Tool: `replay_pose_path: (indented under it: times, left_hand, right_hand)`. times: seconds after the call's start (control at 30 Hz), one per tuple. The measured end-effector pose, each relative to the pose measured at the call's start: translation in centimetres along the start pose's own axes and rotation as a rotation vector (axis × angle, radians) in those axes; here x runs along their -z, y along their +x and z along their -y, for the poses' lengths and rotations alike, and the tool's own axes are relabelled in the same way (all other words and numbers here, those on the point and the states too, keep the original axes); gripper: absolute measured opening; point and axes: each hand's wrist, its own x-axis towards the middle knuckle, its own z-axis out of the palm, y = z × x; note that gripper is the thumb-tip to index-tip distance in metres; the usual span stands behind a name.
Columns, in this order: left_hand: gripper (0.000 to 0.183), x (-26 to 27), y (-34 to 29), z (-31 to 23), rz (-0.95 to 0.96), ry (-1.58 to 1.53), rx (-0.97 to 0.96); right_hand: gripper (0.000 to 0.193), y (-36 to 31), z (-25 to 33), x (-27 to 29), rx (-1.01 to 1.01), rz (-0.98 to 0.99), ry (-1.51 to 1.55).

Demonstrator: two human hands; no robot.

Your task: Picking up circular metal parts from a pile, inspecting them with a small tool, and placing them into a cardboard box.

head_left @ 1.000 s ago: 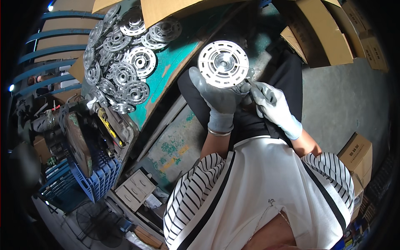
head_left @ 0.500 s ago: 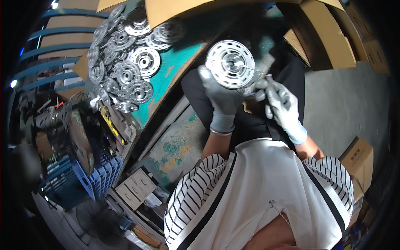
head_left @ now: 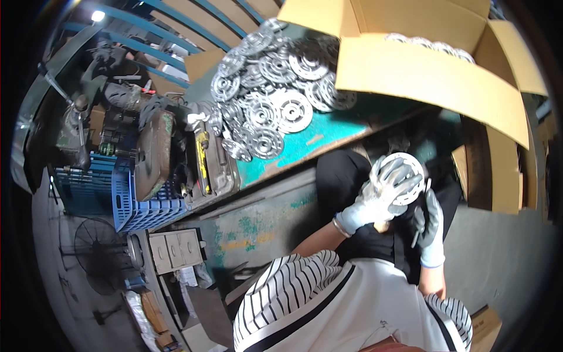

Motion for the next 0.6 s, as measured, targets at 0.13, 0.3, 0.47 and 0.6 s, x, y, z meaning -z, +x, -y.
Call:
replay_pose_path:
  times: [0.13,0.3,0.47,0.6]
  left_hand:
    - [0.080,3.9,0.3,4.2,-0.048,0.029,0.151]
    - [0.065,11.9,3.4,12.1,-0.395,0.258,0.299]
    - [0.063,18.7,11.5,18.7,-0.230,0.618,0.178]
    - [0.063,20.5,17.3,24.5,0.393,0.872,0.626]
  right_hand:
    - [0.042,2.1,5.2,-1.8,-0.458,0.098,0.490]
    - [0.042,2.4,3.9,-0.9,-0.455,0.029,0.360]
    - [0.035,2.4,2.4,0.0,-0.523,-0.007,0.332]
    - [0.037,3.7,1.6,-0.6,-0.416,0.021,0.255]
